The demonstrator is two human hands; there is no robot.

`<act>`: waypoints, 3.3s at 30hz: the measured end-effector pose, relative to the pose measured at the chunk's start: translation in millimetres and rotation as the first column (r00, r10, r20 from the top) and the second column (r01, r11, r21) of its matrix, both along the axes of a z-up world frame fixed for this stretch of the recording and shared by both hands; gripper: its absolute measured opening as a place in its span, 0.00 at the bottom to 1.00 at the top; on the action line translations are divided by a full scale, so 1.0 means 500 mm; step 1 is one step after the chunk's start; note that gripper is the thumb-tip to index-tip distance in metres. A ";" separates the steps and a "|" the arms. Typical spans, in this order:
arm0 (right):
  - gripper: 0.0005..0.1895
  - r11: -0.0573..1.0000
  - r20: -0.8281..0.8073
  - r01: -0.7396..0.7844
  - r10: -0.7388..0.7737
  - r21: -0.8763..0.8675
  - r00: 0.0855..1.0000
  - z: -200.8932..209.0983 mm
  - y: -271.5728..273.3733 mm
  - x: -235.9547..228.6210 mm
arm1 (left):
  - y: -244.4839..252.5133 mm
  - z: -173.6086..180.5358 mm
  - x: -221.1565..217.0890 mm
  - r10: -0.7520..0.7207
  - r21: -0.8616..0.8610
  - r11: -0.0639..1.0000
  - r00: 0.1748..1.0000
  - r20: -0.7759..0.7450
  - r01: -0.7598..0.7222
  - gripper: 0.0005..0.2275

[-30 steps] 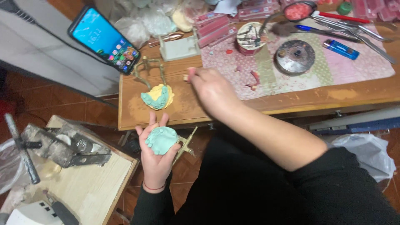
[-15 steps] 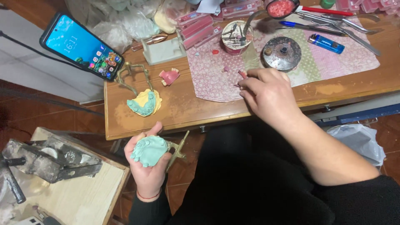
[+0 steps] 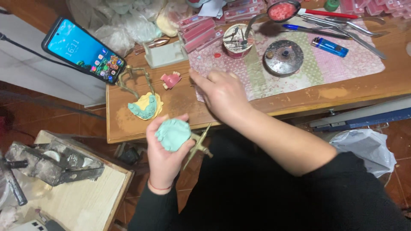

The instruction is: The person works on a yellow dental mold using a metal tool to scrape and shape the material. They then retrieve a pair of scissors from a drawer and use them to trim the mold. Later, they handle a pink dental component and apply liquid from a small bottle onto it.

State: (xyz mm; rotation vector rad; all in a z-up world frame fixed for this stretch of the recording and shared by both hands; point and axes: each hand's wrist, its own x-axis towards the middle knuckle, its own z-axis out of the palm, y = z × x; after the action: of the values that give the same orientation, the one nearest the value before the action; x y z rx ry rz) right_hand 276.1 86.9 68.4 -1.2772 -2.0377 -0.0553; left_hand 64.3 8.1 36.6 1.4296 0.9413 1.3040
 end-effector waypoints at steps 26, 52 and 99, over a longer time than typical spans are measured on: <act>0.10 0.987 -0.109 0.070 -0.086 -0.142 0.990 -0.058 -0.114 0.243 | 0.141 0.038 0.199 0.225 0.306 0.951 0.764 -0.605 -0.038 0.33; 0.19 0.971 -0.332 0.084 -0.157 -0.224 0.930 -0.089 -0.125 0.263 | 0.280 0.044 0.049 0.622 0.622 0.779 0.027 -0.782 0.074 0.10; 0.14 0.805 -0.992 -0.579 -0.118 -0.127 0.053 -0.024 -0.097 0.217 | 0.146 0.128 0.208 0.578 0.913 0.372 0.727 -0.371 0.171 0.09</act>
State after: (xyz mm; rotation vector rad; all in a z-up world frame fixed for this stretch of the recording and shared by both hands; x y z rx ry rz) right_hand 384.7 38.5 56.5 -0.7043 -0.8767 1.3286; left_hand 168.1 81.0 100.9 2.9232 0.8524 1.6694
